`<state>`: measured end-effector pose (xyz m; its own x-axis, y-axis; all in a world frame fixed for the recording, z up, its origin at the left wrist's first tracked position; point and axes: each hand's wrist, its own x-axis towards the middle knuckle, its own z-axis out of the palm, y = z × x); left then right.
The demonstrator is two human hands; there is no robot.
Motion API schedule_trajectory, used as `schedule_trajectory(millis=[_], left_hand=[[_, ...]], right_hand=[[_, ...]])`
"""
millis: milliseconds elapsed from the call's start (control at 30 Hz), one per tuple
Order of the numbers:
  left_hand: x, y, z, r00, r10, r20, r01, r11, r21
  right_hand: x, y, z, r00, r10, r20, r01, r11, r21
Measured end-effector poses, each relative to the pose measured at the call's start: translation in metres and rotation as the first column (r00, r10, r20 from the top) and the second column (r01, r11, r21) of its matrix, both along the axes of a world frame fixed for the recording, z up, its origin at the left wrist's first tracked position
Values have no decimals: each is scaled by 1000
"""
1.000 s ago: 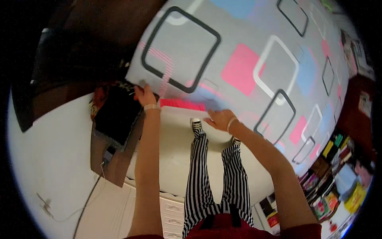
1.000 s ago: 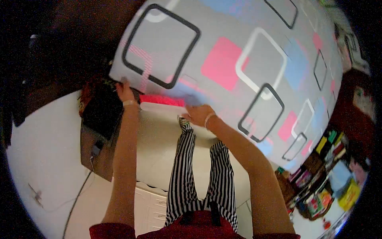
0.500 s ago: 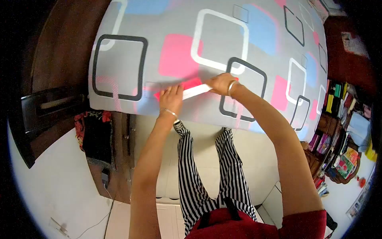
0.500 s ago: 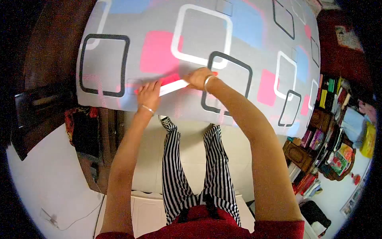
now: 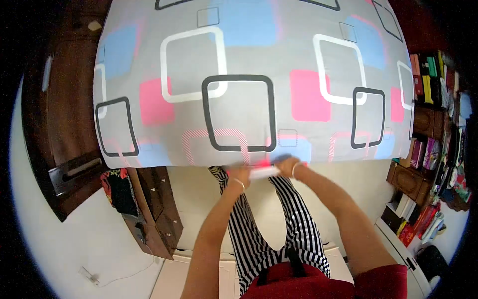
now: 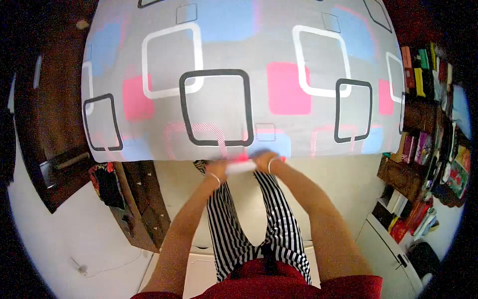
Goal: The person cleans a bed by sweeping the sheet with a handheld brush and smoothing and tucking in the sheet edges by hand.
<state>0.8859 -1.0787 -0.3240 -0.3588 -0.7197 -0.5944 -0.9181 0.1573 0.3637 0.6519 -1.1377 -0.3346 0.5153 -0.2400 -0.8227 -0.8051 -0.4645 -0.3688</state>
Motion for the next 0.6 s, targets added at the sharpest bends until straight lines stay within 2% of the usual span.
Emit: schedule_trajectory(millis=[33,67,100,133,167,200,233,267,300,333,367,400,500,533,567,600], left_hand=[[-13,29,-10,1000,-15,3,15,985,174],[-25,37,-14,1000,-30,1,28,942,336],[-34,25,-6,999,-47,2,44,945,325],[-43,19,11,997,0,74,-20,965,263],[-53,13,29,988,56,141,-84,976,202],[-56,-7,40,997,77,8,-77,997,-16],[-57,-27,39,996,82,-32,-87,972,-220],[-65,-62,59,999,41,19,-35,968,-250],[-66,-87,53,1000,2,4,0,892,-452],[-70,-112,49,1000,18,-6,-19,863,-505],[-77,-142,67,1000,18,-9,-20,884,-466],[-76,-158,47,1000,26,-18,-32,822,-569],[-90,-170,24,994,8,-106,-69,805,-589],[-96,-153,18,999,23,-28,-35,856,-516],[-101,-135,14,998,32,51,-7,900,-436],[-105,-119,10,993,-35,116,72,940,-333]], right_hand=[[-5,8,23,991,130,9,-130,986,105],[-15,21,21,996,81,-42,-75,989,127],[-25,18,19,999,46,-12,-45,993,109],[-35,20,25,1000,10,14,-11,995,103],[-48,17,27,999,-45,27,44,999,19],[-58,-2,33,995,-92,46,95,993,-72],[-65,-22,37,980,-143,141,165,973,-160],[-72,-46,47,959,-194,208,236,951,-200],[-84,-62,45,923,-115,368,270,874,-405],[-86,-88,65,909,-218,354,350,862,-366],[-86,-113,80,936,-261,237,335,870,-361],[-87,-128,87,948,-297,114,318,879,-354],[-93,-124,50,926,-372,61,367,850,-379],[-97,-111,45,929,-353,114,370,859,-352],[-105,-81,6,921,-355,163,389,860,-331],[-102,-66,14,932,-362,8,357,914,-194]])
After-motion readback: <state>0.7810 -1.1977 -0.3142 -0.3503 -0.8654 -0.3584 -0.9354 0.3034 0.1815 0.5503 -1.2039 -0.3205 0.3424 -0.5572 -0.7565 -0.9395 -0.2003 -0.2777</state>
